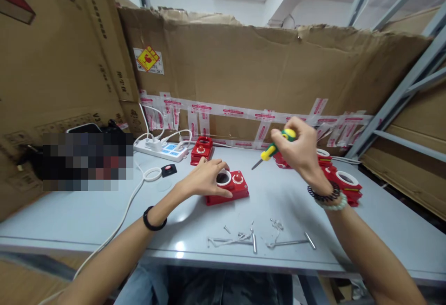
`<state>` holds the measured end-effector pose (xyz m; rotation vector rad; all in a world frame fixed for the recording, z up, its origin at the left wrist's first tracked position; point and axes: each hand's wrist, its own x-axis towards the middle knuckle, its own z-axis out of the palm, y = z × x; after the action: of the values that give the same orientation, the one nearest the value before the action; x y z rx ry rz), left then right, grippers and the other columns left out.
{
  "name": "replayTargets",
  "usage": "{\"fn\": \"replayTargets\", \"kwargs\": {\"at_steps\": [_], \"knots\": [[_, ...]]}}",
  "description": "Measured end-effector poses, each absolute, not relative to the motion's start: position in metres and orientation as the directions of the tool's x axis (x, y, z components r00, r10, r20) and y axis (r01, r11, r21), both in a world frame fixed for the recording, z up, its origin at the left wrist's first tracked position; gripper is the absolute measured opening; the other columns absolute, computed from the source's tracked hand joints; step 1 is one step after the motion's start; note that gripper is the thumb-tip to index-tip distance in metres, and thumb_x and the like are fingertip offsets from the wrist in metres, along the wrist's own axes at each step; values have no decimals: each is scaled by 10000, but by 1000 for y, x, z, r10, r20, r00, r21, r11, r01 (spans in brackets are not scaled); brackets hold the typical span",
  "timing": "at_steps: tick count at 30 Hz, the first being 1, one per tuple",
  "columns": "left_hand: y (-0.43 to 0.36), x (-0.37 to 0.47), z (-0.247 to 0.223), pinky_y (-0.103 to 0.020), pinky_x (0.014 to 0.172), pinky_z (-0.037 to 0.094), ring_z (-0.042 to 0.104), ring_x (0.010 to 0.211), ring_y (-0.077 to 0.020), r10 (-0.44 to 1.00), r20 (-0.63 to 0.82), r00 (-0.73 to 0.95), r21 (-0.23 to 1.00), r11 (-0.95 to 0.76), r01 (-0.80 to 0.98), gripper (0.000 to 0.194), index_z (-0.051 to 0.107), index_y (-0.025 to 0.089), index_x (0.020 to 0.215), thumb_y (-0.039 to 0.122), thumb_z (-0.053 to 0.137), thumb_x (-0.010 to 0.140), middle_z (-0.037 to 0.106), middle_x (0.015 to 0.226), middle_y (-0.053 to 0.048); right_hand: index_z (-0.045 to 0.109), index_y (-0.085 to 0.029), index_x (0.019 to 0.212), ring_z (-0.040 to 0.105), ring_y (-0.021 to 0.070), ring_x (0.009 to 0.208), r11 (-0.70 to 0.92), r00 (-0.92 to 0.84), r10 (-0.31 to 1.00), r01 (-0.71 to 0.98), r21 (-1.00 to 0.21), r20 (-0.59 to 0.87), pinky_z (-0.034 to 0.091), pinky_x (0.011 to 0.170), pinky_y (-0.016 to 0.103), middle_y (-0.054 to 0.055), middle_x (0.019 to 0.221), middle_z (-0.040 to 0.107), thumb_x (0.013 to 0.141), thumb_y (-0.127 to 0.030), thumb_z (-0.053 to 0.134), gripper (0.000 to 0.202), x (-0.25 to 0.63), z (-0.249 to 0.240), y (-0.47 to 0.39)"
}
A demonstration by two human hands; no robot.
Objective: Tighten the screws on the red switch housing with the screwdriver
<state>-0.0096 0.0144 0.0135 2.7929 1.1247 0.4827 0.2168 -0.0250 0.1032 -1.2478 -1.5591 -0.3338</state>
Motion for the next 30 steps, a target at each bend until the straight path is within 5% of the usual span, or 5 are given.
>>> {"fn": "replayTargets", "kwargs": {"at_steps": [3,6,12,20,30], "knots": [[17,-11,15,-383,848,326,523,991,-269,667,304,680,219,-744,632,630,517,223,1128,623,645,659,566,1063,-61,424,-231,714,493,132,558,527,154,512,721,-451,845,383,511,280,-4,644,511,786,-322,521,152,229,113,-36],[16,-9,18,-359,849,355,495,1024,-255,635,345,692,261,-773,579,605,485,257,1199,527,678,693,541,1100,-54,489,-222,835,538,143,592,531,-13,686,692,-489,727,406,529,282,10,695,564,808,-380,512,162,236,106,-42],[8,2,17,-359,868,374,479,1041,-247,519,392,760,295,-853,430,669,424,303,1290,422,719,701,527,1152,-58,476,-170,1249,513,141,555,448,-373,883,851,-274,285,341,518,250,-5,660,602,631,-549,672,751,233,58,-43],[7,4,16,-350,881,377,490,1042,-242,491,423,761,353,-863,361,650,429,284,1298,450,690,726,552,1123,-68,576,-182,1092,511,156,568,482,-453,864,870,-105,219,273,523,249,22,691,636,610,-545,674,611,223,39,-41],[16,-4,8,-372,860,379,523,995,-247,622,381,684,294,-783,549,537,527,260,1183,568,595,748,580,1081,-60,555,-183,1156,512,140,618,503,-466,864,809,-304,191,351,573,252,21,764,640,638,-433,682,589,220,29,-16]]}}
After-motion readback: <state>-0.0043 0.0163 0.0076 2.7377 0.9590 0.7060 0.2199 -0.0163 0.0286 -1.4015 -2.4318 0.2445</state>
